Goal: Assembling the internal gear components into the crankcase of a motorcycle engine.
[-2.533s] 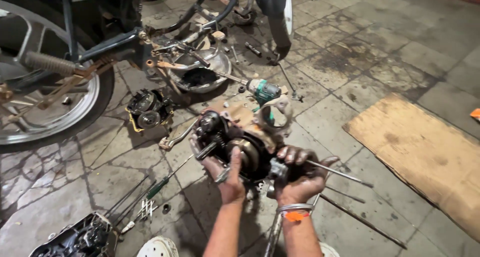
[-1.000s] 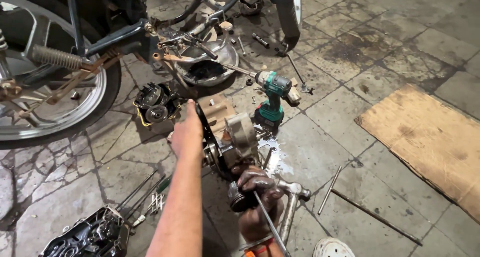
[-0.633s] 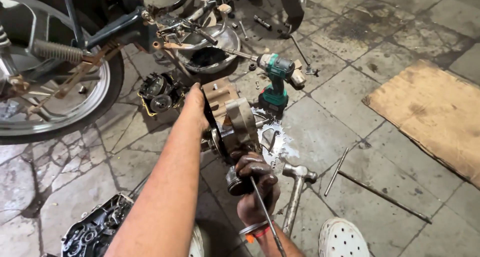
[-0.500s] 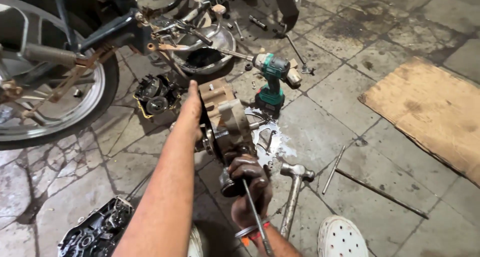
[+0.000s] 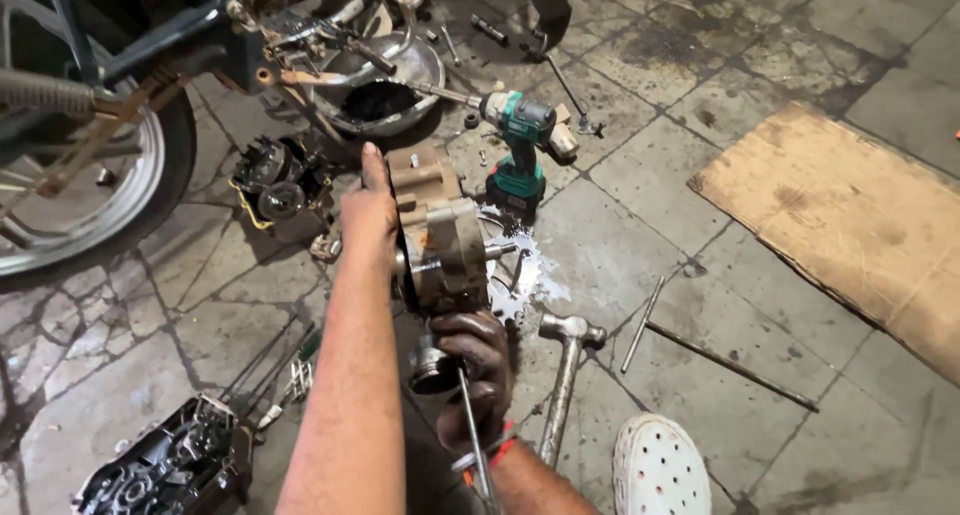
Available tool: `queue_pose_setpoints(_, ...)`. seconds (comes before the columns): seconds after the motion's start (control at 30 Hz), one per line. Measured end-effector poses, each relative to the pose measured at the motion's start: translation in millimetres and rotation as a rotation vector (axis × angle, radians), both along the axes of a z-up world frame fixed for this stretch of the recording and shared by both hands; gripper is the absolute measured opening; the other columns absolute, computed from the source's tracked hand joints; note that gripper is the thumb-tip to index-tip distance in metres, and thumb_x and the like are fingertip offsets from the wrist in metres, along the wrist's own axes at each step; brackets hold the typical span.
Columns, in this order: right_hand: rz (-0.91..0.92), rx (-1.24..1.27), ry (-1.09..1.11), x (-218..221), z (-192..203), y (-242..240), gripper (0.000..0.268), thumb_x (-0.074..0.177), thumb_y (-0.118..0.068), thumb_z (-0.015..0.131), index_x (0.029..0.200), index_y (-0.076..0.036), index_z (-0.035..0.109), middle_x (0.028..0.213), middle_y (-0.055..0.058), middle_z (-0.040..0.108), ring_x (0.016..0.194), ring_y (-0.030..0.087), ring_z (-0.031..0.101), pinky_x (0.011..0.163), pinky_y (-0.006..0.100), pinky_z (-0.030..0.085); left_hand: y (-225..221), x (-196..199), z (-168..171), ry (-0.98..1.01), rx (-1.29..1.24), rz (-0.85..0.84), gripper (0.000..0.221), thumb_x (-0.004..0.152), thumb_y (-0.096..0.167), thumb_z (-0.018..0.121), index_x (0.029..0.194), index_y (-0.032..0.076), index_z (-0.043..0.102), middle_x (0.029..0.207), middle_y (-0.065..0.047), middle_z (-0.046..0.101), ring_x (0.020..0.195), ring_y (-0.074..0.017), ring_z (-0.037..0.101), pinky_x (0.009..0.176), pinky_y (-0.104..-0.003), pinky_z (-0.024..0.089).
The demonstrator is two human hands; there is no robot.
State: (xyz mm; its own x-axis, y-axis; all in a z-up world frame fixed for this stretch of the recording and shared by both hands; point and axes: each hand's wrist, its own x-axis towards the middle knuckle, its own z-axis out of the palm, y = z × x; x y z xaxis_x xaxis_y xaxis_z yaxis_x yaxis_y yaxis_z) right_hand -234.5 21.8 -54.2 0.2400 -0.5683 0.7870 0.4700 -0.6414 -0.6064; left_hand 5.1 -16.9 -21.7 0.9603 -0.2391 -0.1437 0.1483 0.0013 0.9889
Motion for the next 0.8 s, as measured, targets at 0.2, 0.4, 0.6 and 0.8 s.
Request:
queue_pose_setpoints(0.2, -0.113, 0.007, -0.015, 10.3, -11.5, 7.7, 0.047, 0.116, -0.051, 0.024, 0.124, -0.013, 0.05, 0.123, 0.013, 0.06, 0.121, 0.03, 0.061, 0.113, 0.047, 0.046, -7.2, 29.3, -26.2, -0.027, 0.138, 0.057, 0.086, 0.091, 0.07, 0.057, 0.119, -0.011, 0.069, 0.115, -0.021, 0.075, 0.1, -0.0243, 0.071, 0.089, -0.035, 0.055)
queue_pose_setpoints(0.4, -0.218, 0.355, -0.069, 16.1, -15.1, 31.6, 0.062, 0.108, -0.065, 0.035, 0.134, -0.01, 0.045, 0.141, 0.016, 0.041, 0.134, 0.027, 0.045, 0.116, 0.043, 0.039, -3.7, 16.3, -7.6, -0.001, 0.176, 0.032, 0.089, 0.089, 0.073, 0.051, 0.122, -0.009, 0.068, 0.118, -0.019, 0.074, 0.102, -0.0247, 0.072, 0.089, -0.037, 0.055)
queue_pose_setpoints(0.6, -0.245, 0.35, 0.0, 11.4, -17.9, 44.5, 0.057, 0.107, -0.053, 0.051, 0.137, -0.006, 0.043, 0.143, 0.017, 0.041, 0.139, 0.03, 0.044, 0.121, 0.044, 0.037, -4.4, 15.5, -8.3, 0.014, 0.117, 0.01, 0.084, 0.091, 0.069, 0.049, 0.12, -0.006, 0.069, 0.114, -0.017, 0.076, 0.098, -0.024, 0.072, 0.085, -0.038, 0.057)
queue_pose_setpoints(0.8, -0.302, 0.311, 0.257, -7.7, -59.6, 53.2, 0.049, 0.105, -0.043, 0.056, 0.134, -0.005, 0.047, 0.138, 0.017, 0.045, 0.135, 0.032, 0.046, 0.121, 0.045, 0.035, -7.0, 19.2, -10.7, 0.042, 0.1, 0.018, 0.082, 0.093, 0.068, 0.048, 0.117, -0.006, 0.071, 0.11, -0.015, 0.077, 0.092, -0.0228, 0.073, 0.08, -0.037, 0.059)
